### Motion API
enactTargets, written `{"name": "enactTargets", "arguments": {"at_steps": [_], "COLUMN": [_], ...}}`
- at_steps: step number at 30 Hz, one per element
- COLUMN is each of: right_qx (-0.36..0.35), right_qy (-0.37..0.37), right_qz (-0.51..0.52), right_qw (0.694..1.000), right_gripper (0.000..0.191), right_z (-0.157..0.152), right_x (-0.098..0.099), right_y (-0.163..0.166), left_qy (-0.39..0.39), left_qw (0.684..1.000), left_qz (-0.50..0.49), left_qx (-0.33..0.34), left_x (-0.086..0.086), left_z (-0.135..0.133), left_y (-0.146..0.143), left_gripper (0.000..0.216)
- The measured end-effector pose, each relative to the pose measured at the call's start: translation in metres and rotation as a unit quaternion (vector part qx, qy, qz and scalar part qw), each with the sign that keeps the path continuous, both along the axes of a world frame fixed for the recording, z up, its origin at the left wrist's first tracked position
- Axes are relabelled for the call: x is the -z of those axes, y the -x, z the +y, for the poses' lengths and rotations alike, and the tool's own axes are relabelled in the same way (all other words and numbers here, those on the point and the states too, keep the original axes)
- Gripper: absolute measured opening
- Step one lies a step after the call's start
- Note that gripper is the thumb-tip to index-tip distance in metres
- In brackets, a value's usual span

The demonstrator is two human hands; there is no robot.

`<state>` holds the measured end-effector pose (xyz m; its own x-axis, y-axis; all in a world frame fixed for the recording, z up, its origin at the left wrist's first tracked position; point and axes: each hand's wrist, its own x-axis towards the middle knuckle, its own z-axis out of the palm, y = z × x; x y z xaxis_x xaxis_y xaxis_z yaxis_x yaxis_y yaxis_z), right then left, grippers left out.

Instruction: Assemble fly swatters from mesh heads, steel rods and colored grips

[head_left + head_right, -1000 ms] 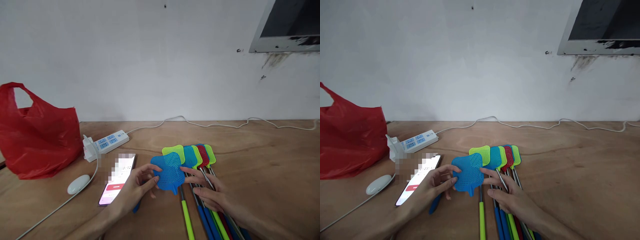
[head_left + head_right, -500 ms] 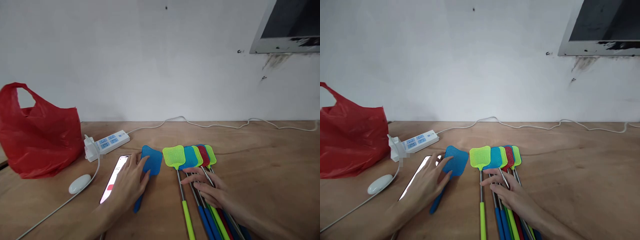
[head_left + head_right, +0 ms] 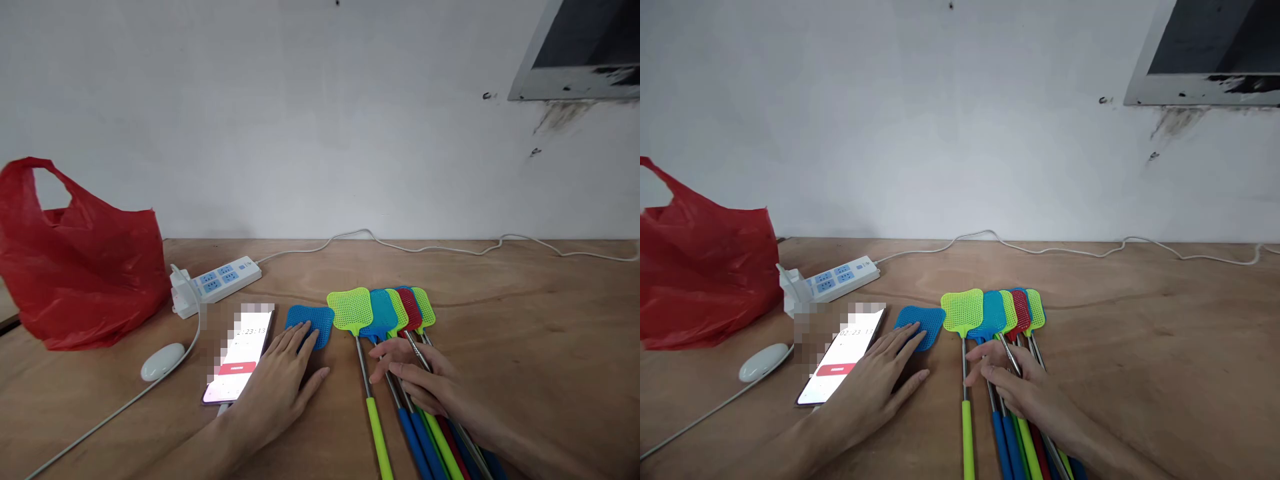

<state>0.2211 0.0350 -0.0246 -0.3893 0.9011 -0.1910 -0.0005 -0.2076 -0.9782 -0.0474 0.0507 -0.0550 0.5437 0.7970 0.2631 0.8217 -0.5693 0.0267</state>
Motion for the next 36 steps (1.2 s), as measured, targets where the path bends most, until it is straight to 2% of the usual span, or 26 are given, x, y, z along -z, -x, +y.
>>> {"name": "enactTargets", "arguments": {"at_steps": [3,7,17,24,28,31,36], "right_qx": [0.003,0.0,-0.011,0.065,0.125,0.16,0.153], "right_qy": [0.01,0.019,0.009,0.034,0.071,0.05,0.041], "right_qz": [0.011,0.026,0.03,0.048,0.07,0.057,0.035], "right_qw": [1.0,0.999,0.999,0.996,0.987,0.984,0.987], "right_gripper": [0.041,0.036,0.035,0.057,0.056,0.06,0.062], "right_z": [-0.001,0.0,0.001,0.004,0.006,0.008,0.01], "right_x": [0.001,0.007,0.008,0.007,0.006,0.006,0.007], "right_y": [0.0,-0.002,-0.003,-0.001,-0.001,-0.002,-0.001], "left_qy": [-0.006,-0.015,-0.05,-0.078,-0.066,-0.056,-0.015], "left_qw": [1.0,0.999,0.993,0.988,0.991,0.995,1.0], "left_qz": [0.016,0.036,0.088,0.116,0.102,0.065,0.012], "left_qx": [-0.021,-0.037,-0.062,-0.065,-0.063,-0.043,-0.001], "left_x": [0.003,0.007,0.008,0.013,0.008,0.001,-0.011], "left_z": [0.002,0.005,0.007,0.009,0.009,0.008,0.003], "left_y": [0.002,0.003,0.007,0.012,0.012,0.01,0.002], "left_gripper": [0.061,0.055,0.044,0.044,0.042,0.041,0.033]}}
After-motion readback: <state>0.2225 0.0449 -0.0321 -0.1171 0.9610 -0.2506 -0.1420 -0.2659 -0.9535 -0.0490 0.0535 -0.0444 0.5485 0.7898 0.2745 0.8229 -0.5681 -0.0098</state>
